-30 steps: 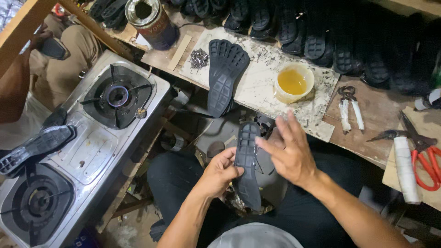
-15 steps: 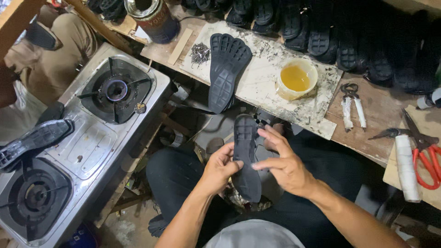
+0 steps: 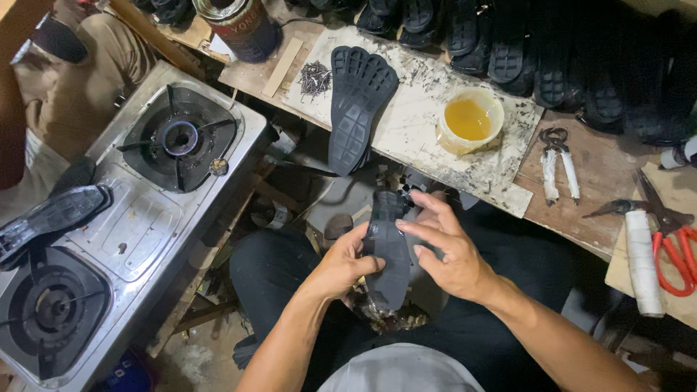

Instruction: The person sits on the floor and works rubber shoe soles one at a time, holding each sole over a gas burner to heat it, pressing and flexing the sole by hand, and dipping or spreading adhesive from a cup before setting the sole on the workbench.

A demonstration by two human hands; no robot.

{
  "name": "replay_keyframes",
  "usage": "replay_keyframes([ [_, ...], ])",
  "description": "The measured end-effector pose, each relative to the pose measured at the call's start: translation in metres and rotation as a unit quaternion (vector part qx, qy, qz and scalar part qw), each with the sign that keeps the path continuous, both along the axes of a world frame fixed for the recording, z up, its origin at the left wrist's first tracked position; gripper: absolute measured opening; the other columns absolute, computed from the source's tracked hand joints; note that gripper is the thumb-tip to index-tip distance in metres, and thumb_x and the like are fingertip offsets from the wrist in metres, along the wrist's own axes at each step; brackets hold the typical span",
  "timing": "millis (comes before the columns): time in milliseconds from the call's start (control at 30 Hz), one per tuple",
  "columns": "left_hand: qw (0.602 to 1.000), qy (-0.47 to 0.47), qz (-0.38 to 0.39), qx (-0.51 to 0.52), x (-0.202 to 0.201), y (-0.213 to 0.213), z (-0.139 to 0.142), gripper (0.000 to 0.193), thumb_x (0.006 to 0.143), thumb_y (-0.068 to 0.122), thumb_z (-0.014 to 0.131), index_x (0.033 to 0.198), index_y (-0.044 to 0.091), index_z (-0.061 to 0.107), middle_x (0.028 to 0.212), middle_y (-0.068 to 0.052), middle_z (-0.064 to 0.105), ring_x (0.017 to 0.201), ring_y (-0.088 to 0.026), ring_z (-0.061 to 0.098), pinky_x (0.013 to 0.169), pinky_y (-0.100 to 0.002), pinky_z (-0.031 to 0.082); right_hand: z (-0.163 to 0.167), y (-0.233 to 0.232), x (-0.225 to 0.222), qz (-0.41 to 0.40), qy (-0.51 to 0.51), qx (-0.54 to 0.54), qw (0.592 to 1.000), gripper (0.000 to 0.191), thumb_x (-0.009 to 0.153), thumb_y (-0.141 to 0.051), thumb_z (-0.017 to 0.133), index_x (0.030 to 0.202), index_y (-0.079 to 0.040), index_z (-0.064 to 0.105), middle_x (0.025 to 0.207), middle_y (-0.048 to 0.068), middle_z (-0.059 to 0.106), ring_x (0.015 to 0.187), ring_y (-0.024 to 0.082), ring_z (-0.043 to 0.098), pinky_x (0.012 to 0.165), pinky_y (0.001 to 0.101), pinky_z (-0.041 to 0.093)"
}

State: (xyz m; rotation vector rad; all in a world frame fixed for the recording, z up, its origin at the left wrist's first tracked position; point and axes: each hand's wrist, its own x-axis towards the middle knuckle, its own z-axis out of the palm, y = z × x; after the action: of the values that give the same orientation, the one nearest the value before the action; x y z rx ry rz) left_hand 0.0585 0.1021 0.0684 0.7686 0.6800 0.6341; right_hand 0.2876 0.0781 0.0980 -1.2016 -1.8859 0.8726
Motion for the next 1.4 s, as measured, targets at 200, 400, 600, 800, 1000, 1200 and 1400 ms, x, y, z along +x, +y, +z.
replay_keyframes([
  [200, 0.995, -0.084, 0.043, -0.029, -0.005, 0.008, 0.0, 0.065, 0.08, -0.012, 0.06, 0.143, 0.002, 0.051, 0.12, -0.007, 0.069, 0.106, -0.015, 0.067, 0.093, -0.03, 0.055, 0.007, -0.003, -0.001, 0.047, -0.076, 0.08, 0.993, 0.056, 0.069, 0.01, 0.063, 0.116, -0.016, 0.076, 0.159, 0.019, 0.037, 0.144, 0.037, 0.039, 0.114, 0.0482, 0.039],
  [400, 0.997, -0.071, 0.033, -0.005, -0.005, 0.011, 0.0, 0.069, 0.078, -0.013, 0.059, 0.144, 0.002, 0.049, 0.122, -0.004, 0.066, 0.109, -0.013, 0.063, 0.092, -0.028, 0.052, 0.014, 0.006, 0.011, 0.048, -0.008, 0.126, 0.991, 0.045, 0.081, 0.011, 0.064, 0.116, -0.015, 0.075, 0.16, 0.018, 0.036, 0.156, 0.038, 0.029, 0.117, 0.0459, 0.045],
  [600, 0.994, -0.066, 0.081, -0.019, 0.004, 0.016, 0.003, 0.07, 0.077, -0.012, 0.058, 0.145, 0.004, 0.049, 0.12, -0.005, 0.066, 0.105, -0.014, 0.064, 0.086, -0.029, 0.053, 0.014, 0.001, -0.001, 0.051, -0.063, 0.168, 0.982, 0.046, 0.082, 0.012, 0.064, 0.116, -0.016, 0.076, 0.155, 0.017, 0.042, 0.15, 0.04, 0.038, 0.118, 0.0487, 0.043],
  [800, 0.99, -0.071, 0.12, 0.019, 0.006, 0.016, 0.007, 0.067, 0.082, -0.01, 0.057, 0.146, 0.006, 0.048, 0.118, -0.005, 0.066, 0.103, -0.014, 0.065, 0.087, -0.03, 0.055, 0.014, 0.001, 0.004, 0.008, -0.102, 0.238, 0.966, 0.047, 0.079, 0.011, 0.066, 0.118, -0.014, 0.074, 0.15, 0.02, 0.045, 0.144, 0.044, 0.043, 0.12, 0.0523, 0.04],
  [1000, 0.979, -0.082, 0.187, 0.028, 0.017, 0.021, 0.006, 0.057, 0.085, -0.009, 0.058, 0.14, 0.003, 0.051, 0.111, -0.004, 0.065, 0.09, -0.012, 0.062, 0.071, -0.028, 0.05, 0.01, -0.01, -0.015, -0.053, -0.185, 0.308, 0.932, 0.046, 0.085, 0.013, 0.065, 0.121, -0.013, 0.075, 0.147, 0.016, 0.049, 0.141, 0.043, 0.047, 0.114, 0.0494, 0.048],
  [1200, 0.968, -0.015, 0.241, 0.061, 0.029, 0.015, 0.01, 0.052, 0.086, -0.006, 0.059, 0.136, 0.004, 0.049, 0.11, -0.004, 0.065, 0.093, -0.013, 0.064, 0.076, -0.029, 0.054, 0.013, -0.02, -0.027, -0.05, -0.125, 0.287, 0.948, 0.043, 0.085, 0.008, 0.064, 0.121, -0.015, 0.071, 0.147, 0.016, 0.048, 0.139, 0.038, 0.049, 0.115, 0.0505, 0.044],
  [1400, 0.933, 0.065, 0.149, 0.321, 0.024, -0.018, 0.011, 0.069, 0.087, -0.008, 0.068, 0.149, -0.005, 0.036, 0.138, -0.017, 0.052, 0.127, -0.026, 0.048, 0.106, -0.04, 0.04, -0.002, 0.005, -0.025, -0.097, 0.285, -0.149, 0.942, 0.071, 0.082, 0.011, 0.063, 0.149, -0.003, 0.044, 0.142, 0.017, 0.049, 0.125, 0.026, 0.056, 0.102, 0.0379, 0.05],
])
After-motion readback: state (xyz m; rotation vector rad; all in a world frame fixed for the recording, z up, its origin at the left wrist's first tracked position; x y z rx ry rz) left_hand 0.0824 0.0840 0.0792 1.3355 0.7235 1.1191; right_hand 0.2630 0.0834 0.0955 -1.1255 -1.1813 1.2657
